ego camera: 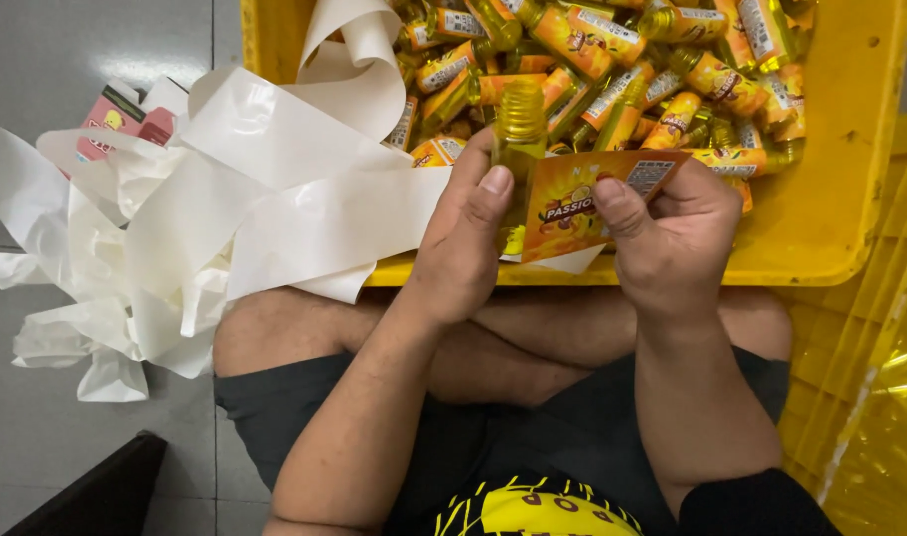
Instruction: The person sits on the floor and applies labels to small yellow bottles. They peel labels from a roll, wrap them around the bottles, and place the labeled bottles into a yellow crate.
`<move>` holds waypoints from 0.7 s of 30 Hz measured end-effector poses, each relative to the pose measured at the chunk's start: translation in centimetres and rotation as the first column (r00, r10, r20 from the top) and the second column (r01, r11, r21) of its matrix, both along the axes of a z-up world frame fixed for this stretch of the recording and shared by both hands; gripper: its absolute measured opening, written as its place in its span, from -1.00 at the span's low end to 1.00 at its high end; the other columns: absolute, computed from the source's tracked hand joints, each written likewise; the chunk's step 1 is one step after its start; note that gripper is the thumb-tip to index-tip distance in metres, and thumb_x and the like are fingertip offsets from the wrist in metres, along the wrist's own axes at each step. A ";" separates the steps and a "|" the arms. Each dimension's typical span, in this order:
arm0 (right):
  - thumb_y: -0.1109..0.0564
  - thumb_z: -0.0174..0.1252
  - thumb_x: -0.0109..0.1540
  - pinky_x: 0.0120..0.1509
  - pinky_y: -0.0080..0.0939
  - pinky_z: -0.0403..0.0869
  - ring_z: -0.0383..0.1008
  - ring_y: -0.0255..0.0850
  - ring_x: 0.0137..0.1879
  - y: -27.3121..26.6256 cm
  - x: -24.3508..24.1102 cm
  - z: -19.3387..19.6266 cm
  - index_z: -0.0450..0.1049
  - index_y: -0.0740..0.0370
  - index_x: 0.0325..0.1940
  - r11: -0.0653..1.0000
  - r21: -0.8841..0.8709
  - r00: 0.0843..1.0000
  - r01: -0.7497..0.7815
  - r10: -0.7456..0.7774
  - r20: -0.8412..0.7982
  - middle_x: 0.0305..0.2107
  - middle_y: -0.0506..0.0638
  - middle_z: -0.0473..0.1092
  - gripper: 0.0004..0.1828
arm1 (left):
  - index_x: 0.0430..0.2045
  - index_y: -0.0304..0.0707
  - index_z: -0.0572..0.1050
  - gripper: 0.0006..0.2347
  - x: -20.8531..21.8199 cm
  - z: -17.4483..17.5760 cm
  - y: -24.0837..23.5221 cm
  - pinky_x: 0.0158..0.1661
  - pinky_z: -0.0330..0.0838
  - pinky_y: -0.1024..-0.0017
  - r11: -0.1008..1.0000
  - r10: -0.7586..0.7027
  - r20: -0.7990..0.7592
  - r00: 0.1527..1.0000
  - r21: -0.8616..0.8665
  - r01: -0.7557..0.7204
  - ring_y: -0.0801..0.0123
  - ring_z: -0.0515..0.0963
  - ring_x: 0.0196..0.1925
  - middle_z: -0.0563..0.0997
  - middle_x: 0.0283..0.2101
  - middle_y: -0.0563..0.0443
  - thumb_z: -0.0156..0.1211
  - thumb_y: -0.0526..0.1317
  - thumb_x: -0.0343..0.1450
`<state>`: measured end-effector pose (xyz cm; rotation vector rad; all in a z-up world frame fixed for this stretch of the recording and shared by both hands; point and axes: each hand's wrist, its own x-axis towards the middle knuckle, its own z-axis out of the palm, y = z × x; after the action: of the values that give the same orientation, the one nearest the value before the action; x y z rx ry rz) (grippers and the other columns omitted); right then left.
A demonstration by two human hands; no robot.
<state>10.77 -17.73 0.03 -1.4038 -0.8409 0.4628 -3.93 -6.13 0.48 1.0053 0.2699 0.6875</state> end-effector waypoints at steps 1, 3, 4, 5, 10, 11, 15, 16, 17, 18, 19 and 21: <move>0.28 0.20 0.34 0.04 -0.15 0.54 0.36 -0.34 -0.17 -0.1 0.1 -0.3 0.52 0.45 -0.11 1.000 0.010 1.000 0.003 -0.003 0.020 -0.35 0.13 0.47 -0.88 | 0.38 -0.34 0.20 -0.56 0.0 0.2 -0.2 0.37 0.31 0.10 1.000 -0.008 0.009 1.000 -0.014 0.008 0.27 0.45 0.20 0.48 0.11 -0.12 -0.16 -0.05 0.65; 0.28 0.21 0.34 0.04 -0.12 0.54 0.37 -0.32 -0.18 -0.1 0.2 -0.4 0.52 0.47 -0.11 1.000 0.017 0.999 0.007 -0.007 0.039 -0.36 0.17 0.48 -0.87 | 0.39 -0.32 0.21 -0.58 -0.1 0.3 -0.3 0.39 0.29 0.13 0.999 -0.016 0.018 1.000 -0.029 0.017 0.32 0.43 0.23 0.48 0.12 -0.09 -0.17 -0.07 0.66; 0.28 0.21 0.34 0.04 -0.11 0.54 0.38 -0.32 -0.18 -0.1 0.1 -0.2 0.52 0.47 -0.11 1.000 0.020 0.999 0.009 -0.010 0.052 -0.36 0.17 0.48 -0.87 | 0.39 -0.32 0.20 -0.58 0.0 0.2 -0.4 0.41 0.27 0.11 0.999 -0.021 0.034 0.999 -0.031 0.022 0.30 0.42 0.26 0.48 0.15 -0.12 -0.17 -0.07 0.67; 0.28 0.21 0.34 0.04 -0.11 0.55 0.39 -0.32 -0.18 -0.1 0.0 -0.1 0.52 0.47 -0.11 1.000 0.023 0.998 0.009 -0.011 0.066 -0.35 0.18 0.48 -0.87 | 0.38 -0.32 0.20 -0.59 0.0 0.1 -0.3 0.44 0.24 0.10 0.999 -0.024 0.050 0.998 -0.032 0.025 0.29 0.41 0.29 0.48 0.18 -0.14 -0.17 -0.08 0.67; 0.29 0.21 0.35 0.04 -0.09 0.54 0.39 -0.29 -0.18 0.2 -0.3 0.2 0.52 0.49 -0.11 1.000 0.024 0.996 0.013 -0.015 0.089 -0.34 0.20 0.48 -0.87 | 0.39 -0.31 0.20 -0.60 0.1 0.2 -0.6 0.48 0.18 0.09 0.999 -0.018 0.078 0.997 -0.032 0.021 0.29 0.38 0.34 0.47 0.23 -0.14 -0.18 -0.08 0.69; 0.30 0.21 0.35 0.05 -0.10 0.54 0.39 -0.29 -0.17 0.2 -0.4 0.4 0.52 0.49 -0.12 1.000 0.026 0.995 0.013 -0.015 0.099 -0.34 0.19 0.48 -0.87 | 0.38 -0.30 0.21 -0.61 0.1 0.3 -0.7 0.48 0.19 0.11 0.999 -0.015 0.087 0.996 -0.038 0.018 0.32 0.38 0.33 0.47 0.22 -0.11 -0.17 -0.09 0.69; 0.32 0.22 0.34 0.03 -0.10 0.55 0.39 -0.28 -0.18 0.3 -0.4 0.3 0.53 0.50 -0.12 0.999 0.030 0.995 0.016 -0.019 0.099 -0.35 0.19 0.48 -0.89 | 0.37 -0.29 0.22 -0.63 0.1 0.7 -0.7 0.47 0.20 0.13 1.000 -0.010 0.082 0.997 -0.021 0.012 0.34 0.38 0.31 0.48 0.20 -0.09 -0.19 -0.09 0.69; 0.32 0.22 0.34 0.03 -0.09 0.55 0.40 -0.27 -0.17 0.4 -0.5 0.4 0.52 0.51 -0.13 0.999 0.038 0.995 0.013 -0.017 0.100 -0.36 0.20 0.48 -0.89 | 0.37 -0.29 0.23 -0.63 0.2 0.7 -0.8 0.47 0.20 0.13 1.000 -0.009 0.091 0.996 -0.027 0.011 0.34 0.39 0.31 0.48 0.20 -0.09 -0.18 -0.09 0.69; 0.33 0.22 0.33 0.04 -0.09 0.56 0.41 -0.26 -0.17 0.4 -0.6 0.6 0.52 0.51 -0.13 0.999 0.046 0.995 0.011 -0.015 0.100 -0.37 0.20 0.48 -0.89 | 0.37 -0.28 0.23 -0.63 0.2 0.8 -0.8 0.48 0.21 0.13 0.999 -0.007 0.099 0.995 -0.034 0.011 0.34 0.39 0.31 0.48 0.20 -0.08 -0.18 -0.09 0.69; 0.33 0.22 0.33 0.04 -0.09 0.56 0.41 -0.26 -0.17 0.4 -0.7 0.6 0.52 0.51 -0.13 0.999 0.046 0.995 0.012 -0.016 0.099 -0.37 0.20 0.48 -0.89 | 0.37 -0.28 0.23 -0.63 0.2 0.7 -0.8 0.48 0.21 0.13 0.999 -0.008 0.098 0.995 -0.034 0.011 0.34 0.39 0.31 0.48 0.20 -0.08 -0.18 -0.09 0.69; 0.33 0.22 0.33 0.03 -0.09 0.56 0.42 -0.27 -0.18 0.4 -0.8 0.6 0.52 0.50 -0.13 0.999 0.046 0.996 0.013 -0.018 0.092 -0.37 0.19 0.48 -0.90 | 0.36 -0.29 0.23 -0.63 0.2 0.5 -0.8 0.47 0.21 0.13 1.000 -0.007 0.095 0.995 -0.027 0.009 0.34 0.40 0.30 0.48 0.19 -0.09 -0.18 -0.09 0.69; 0.33 0.22 0.33 0.03 -0.10 0.56 0.42 -0.27 -0.18 0.5 -0.8 0.7 0.52 0.49 -0.13 0.999 0.047 0.996 0.015 -0.019 0.085 -0.37 0.18 0.49 -0.90 | 0.36 -0.30 0.23 -0.63 0.2 0.5 -0.7 0.46 0.22 0.13 1.000 -0.005 0.092 0.996 -0.020 0.007 0.34 0.40 0.30 0.49 0.18 -0.09 -0.18 -0.09 0.69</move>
<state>9.95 -17.27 0.74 -1.3952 -0.9028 0.3699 -3.76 -6.83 0.99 0.9519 0.1924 0.7222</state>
